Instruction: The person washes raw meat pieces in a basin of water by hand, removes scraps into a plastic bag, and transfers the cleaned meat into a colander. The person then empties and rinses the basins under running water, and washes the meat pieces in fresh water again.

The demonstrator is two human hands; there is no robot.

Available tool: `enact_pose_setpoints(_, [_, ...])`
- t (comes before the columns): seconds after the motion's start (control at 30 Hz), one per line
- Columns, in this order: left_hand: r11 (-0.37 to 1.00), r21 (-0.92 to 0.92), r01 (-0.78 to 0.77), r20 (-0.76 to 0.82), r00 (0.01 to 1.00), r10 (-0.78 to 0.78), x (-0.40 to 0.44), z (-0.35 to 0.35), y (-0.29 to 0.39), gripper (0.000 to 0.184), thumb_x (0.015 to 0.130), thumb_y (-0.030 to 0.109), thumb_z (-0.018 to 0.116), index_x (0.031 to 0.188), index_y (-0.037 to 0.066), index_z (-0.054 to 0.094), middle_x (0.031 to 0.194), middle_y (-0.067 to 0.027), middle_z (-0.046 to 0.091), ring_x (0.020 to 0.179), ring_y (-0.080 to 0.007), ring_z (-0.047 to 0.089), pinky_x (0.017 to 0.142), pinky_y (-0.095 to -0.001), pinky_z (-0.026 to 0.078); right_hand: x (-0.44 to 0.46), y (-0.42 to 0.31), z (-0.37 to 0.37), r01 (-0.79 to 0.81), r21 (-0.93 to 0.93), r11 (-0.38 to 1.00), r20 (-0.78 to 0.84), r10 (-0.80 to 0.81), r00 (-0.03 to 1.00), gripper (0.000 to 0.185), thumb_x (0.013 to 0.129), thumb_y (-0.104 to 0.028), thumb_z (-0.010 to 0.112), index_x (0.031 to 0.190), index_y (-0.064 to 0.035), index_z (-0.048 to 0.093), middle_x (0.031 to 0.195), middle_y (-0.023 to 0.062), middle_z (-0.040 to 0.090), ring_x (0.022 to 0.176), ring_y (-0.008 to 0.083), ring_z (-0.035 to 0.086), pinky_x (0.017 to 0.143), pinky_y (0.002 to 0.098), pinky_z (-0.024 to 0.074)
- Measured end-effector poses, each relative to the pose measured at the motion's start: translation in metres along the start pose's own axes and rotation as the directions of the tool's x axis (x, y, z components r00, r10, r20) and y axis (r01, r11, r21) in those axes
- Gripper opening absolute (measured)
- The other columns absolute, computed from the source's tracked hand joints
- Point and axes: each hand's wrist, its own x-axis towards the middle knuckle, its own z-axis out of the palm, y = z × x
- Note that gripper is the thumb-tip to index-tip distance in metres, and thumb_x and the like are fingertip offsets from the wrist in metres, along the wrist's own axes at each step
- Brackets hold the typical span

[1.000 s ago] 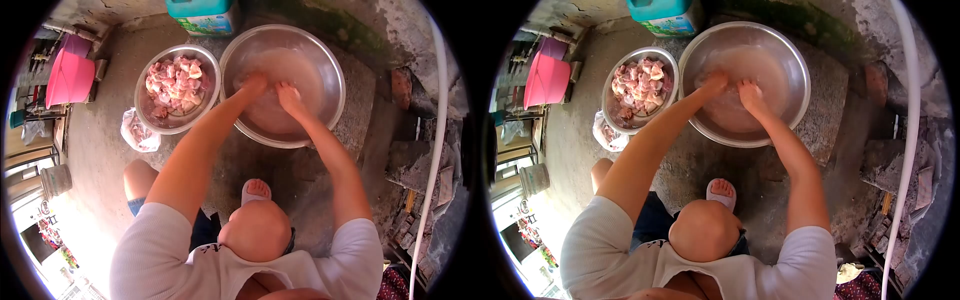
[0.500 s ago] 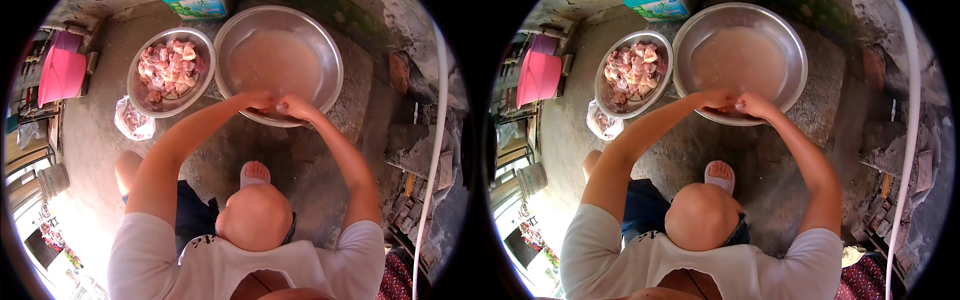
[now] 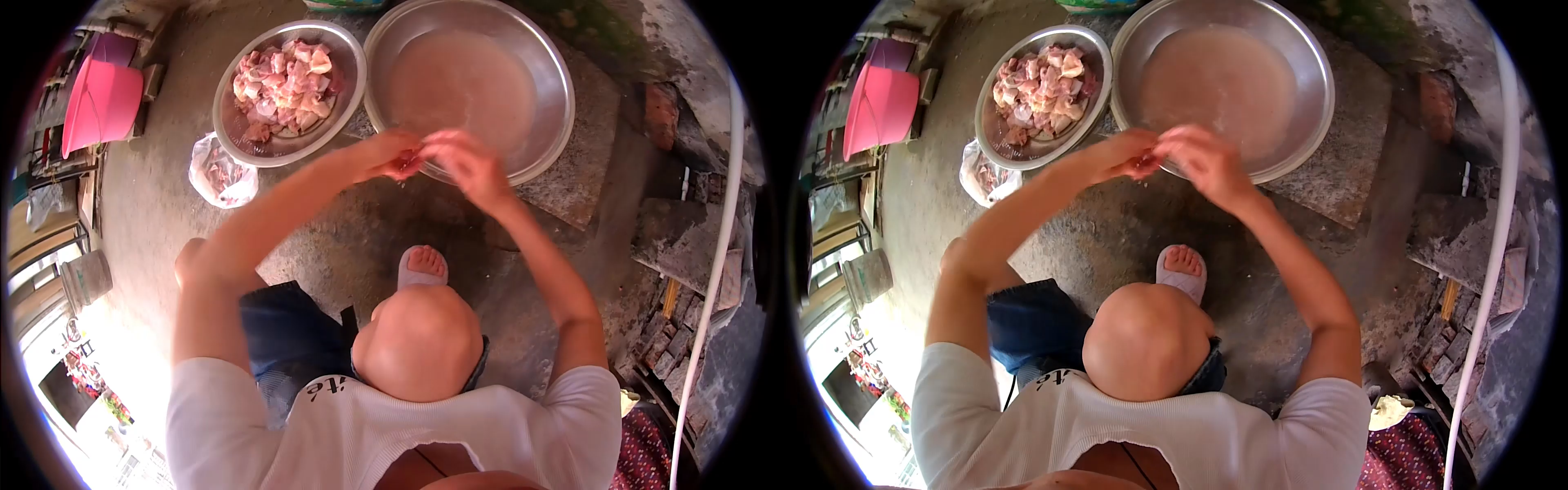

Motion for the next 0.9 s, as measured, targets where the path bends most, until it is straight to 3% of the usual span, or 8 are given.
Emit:
enact_pose_setpoints(0.17, [0.751, 0.424, 0.506, -0.468, 0.832, -0.297, -0.16, -0.034, 0.038, 0.023, 0.089, 0.027, 0.047, 0.074, 0.01, 0.051, 0.059, 0.0058, 0.041, 0.051, -0.002, 0.036, 0.041, -0.0172, 0.026, -0.017, 0.083, -0.035, -0.378, 0.078, 0.922, -0.146, 0.386, 0.911, 0.013, 0.084, -0.01, 0.053, 0.092, -0.0063, 0.062, 0.087, 0.0048, 0.063, 0.08, 0.0121, 0.058, 0.072, 0.0243, 0.0443])
enact_pose_setpoints(0.23, [0.661, 0.661, 0.355, -0.472, 0.882, -0.003, -0.241, -0.112, 0.026, 0.022, 0.088, 0.024, 0.045, 0.086, 0.005, 0.056, 0.072, 0.0018, 0.051, 0.067, -0.0067, 0.045, 0.057, -0.0229, 0.037, -0.019, 0.088, -0.058, -0.447, -0.026, 0.894, -0.16, 0.438, 0.885, 0.015, 0.085, -0.011, 0.053, 0.095, -0.0055, 0.062, 0.09, 0.0039, 0.063, 0.082, 0.011, 0.058, 0.073, 0.0237, 0.0444])
enact_pose_setpoints(0.33, [0.431, 0.5, 0.751, -0.731, 0.099, 0.675, -0.293, -0.135, 0.03, 0.03, 0.086, 0.029, 0.042, 0.097, 0.004, 0.055, 0.08, -0.0172, 0.061, 0.081, -0.0307, 0.059, 0.071, -0.0392, 0.043, -0.033, 0.123, -0.066, -0.501, 0.054, 0.864, -0.218, 0.5, 0.838, 0.016, 0.086, -0.012, 0.051, 0.096, -0.003, 0.061, 0.094, 0.0043, 0.063, 0.086, 0.0116, 0.058, 0.076, 0.0239, 0.0448])
enact_pose_setpoints(0.4, [0.521, 0.675, 0.522, -0.702, 0.239, 0.67, -0.319, -0.262, -0.065, 0.047, 0.085, 0.043, 0.042, 0.109, 0.003, 0.049, 0.107, -0.0233, 0.053, 0.102, -0.0366, 0.05, 0.084, -0.044, 0.039, -0.021, 0.125, -0.059, -0.496, 0.028, 0.868, -0.162, 0.493, 0.855, 0.017, 0.085, -0.014, 0.053, 0.097, -0.0049, 0.06, 0.094, 0.0056, 0.062, 0.087, 0.0159, 0.059, 0.077, 0.0262, 0.0454])
enact_pose_setpoints(0.5, [0.266, 0.274, 0.924, -0.741, 0.026, 0.671, -0.303, -0.27, -0.062, 0.053, 0.083, 0.043, 0.044, 0.115, 0.001, 0.046, 0.12, -0.0214, 0.045, 0.115, -0.0349, 0.039, 0.097, -0.0376, 0.031, 0.0, 0.154, -0.053, -0.44, -0.24, 0.866, -0.01, 0.451, 0.893, 0.022, 0.085, -0.018, 0.052, 0.103, -0.0074, 0.058, 0.098, 0.0087, 0.061, 0.092, 0.0244, 0.057, 0.082, 0.0322, 0.0433])
enact_pose_setpoints(0.57, [0.565, 0.536, 0.627, -0.717, -0.016, 0.697, -0.305, -0.295, -0.032, 0.048, 0.084, 0.04, 0.042, 0.115, 0.004, 0.047, 0.117, -0.0199, 0.047, 0.114, -0.033, 0.041, 0.094, -0.0384, 0.033, 0.003, 0.229, -0.047, -0.361, -0.509, 0.782, 0.025, 0.433, 0.901, 0.031, 0.085, -0.028, 0.05, 0.109, -0.0098, 0.055, 0.104, 0.0116, 0.058, 0.1, 0.0296, 0.053, 0.087, 0.0391, 0.0392])
enact_pose_setpoints(0.67, [0.342, 0.819, 0.461, -0.4, 0.032, 0.916, -0.247, -0.192, 0.054, 0.036, 0.085, 0.029, 0.046, 0.113, 0.007, 0.049, 0.102, -0.0163, 0.055, 0.095, -0.0311, 0.051, 0.082, -0.0376, 0.04, 0.042, 0.267, -0.015, -0.441, -0.8, 0.407, -0.14, 0.588, 0.796, 0.038, 0.088, -0.032, 0.042, 0.121, -0.0127, 0.043, 0.117, 0.0163, 0.049, 0.109, 0.0324, 0.046, 0.091, 0.0438, 0.0362])
enact_pose_setpoints(0.9, [0.377, 0.926, -0.026, -0.278, 0.629, 0.726, -0.025, -0.042, 0.113, 0.03, 0.084, 0.007, 0.046, 0.114, 0.009, 0.05, 0.099, -0.0043, 0.058, 0.091, -0.0126, 0.055, 0.076, -0.025, 0.044, 0.076, 0.201, 0.096, -0.249, -0.699, 0.67, -0.066, 0.287, 0.956, 0.029, 0.073, -0.022, 0.051, 0.1, -0.0147, 0.058, 0.1, 0.0079, 0.054, 0.102, 0.0287, 0.047, 0.078, 0.0437, 0.0442])
